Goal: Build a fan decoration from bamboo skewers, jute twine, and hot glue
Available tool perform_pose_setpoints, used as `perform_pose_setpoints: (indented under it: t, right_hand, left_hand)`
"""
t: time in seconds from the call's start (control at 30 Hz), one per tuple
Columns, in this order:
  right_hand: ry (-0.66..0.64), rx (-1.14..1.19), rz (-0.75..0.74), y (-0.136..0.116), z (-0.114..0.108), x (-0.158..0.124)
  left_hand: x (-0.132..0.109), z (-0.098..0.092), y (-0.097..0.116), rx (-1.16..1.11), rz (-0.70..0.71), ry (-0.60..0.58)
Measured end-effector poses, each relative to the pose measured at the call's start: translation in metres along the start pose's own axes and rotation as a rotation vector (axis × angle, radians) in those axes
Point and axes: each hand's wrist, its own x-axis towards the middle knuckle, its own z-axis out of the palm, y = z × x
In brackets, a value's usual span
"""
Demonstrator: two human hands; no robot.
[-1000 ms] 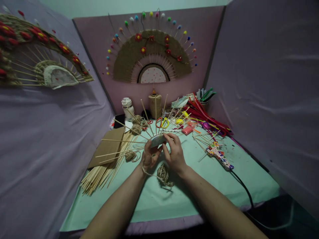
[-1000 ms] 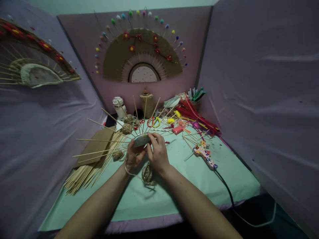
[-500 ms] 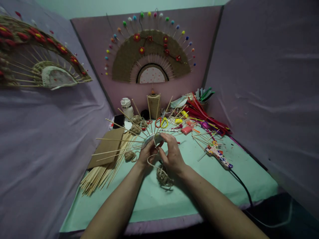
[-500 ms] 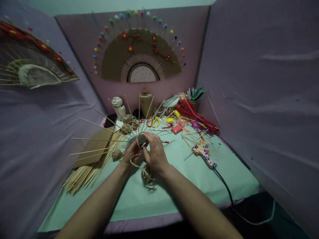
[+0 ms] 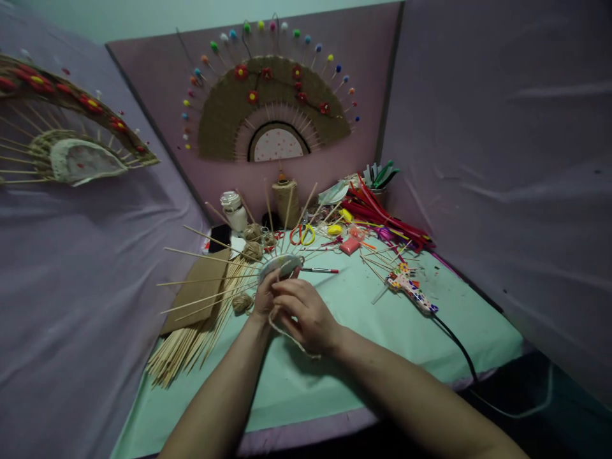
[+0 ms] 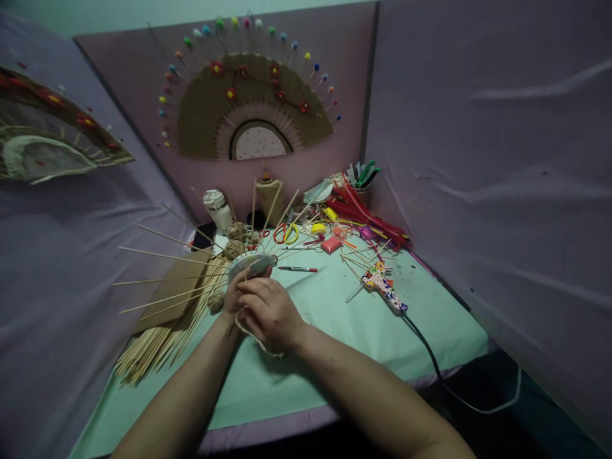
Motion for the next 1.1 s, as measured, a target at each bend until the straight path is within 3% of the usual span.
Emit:
perform_pose_setpoints:
  t: [0.17, 0.3, 0.47, 0.53, 0.7, 0.9, 1.1]
  right_hand:
    - [0.263, 0.035, 0.033, -0.003, -0.013, -0.001]
    - [0.445, 0.051, 0.14, 0.01, -0.031, 0.004]
    - [0.749, 0.201, 0.421, 0.039, -0.058, 0.008]
    - [0.814, 0.256, 0.547, 0.047, -0.067, 0.006]
    - [0.765, 0.417, 0.738, 0.052, -0.07, 0.0]
    - [0.522, 0.994, 1.046, 0.042, -0.048, 0.003]
    - [0.475, 1.042, 1.103, 0.043, -0.041, -0.001]
  left_hand:
    - [-0.003, 0.015, 0.019, -0.088, 0.19, 0.08]
    - [-0.002, 0.013, 0.034, -0.132, 0.206, 0.133]
    - [0.0, 0.001, 0.04, -0.182, 0.22, 0.088]
    - [0.0, 0.0, 0.04, -0.181, 0.193, 0.057]
    - [-0.004, 0.003, 0.039, -0.175, 0.163, 0.0]
    - [-0.005, 0.005, 0.034, -0.192, 0.095, -0.033]
    - [-0.004, 0.006, 0.032, -0.206, 0.098, -0.044]
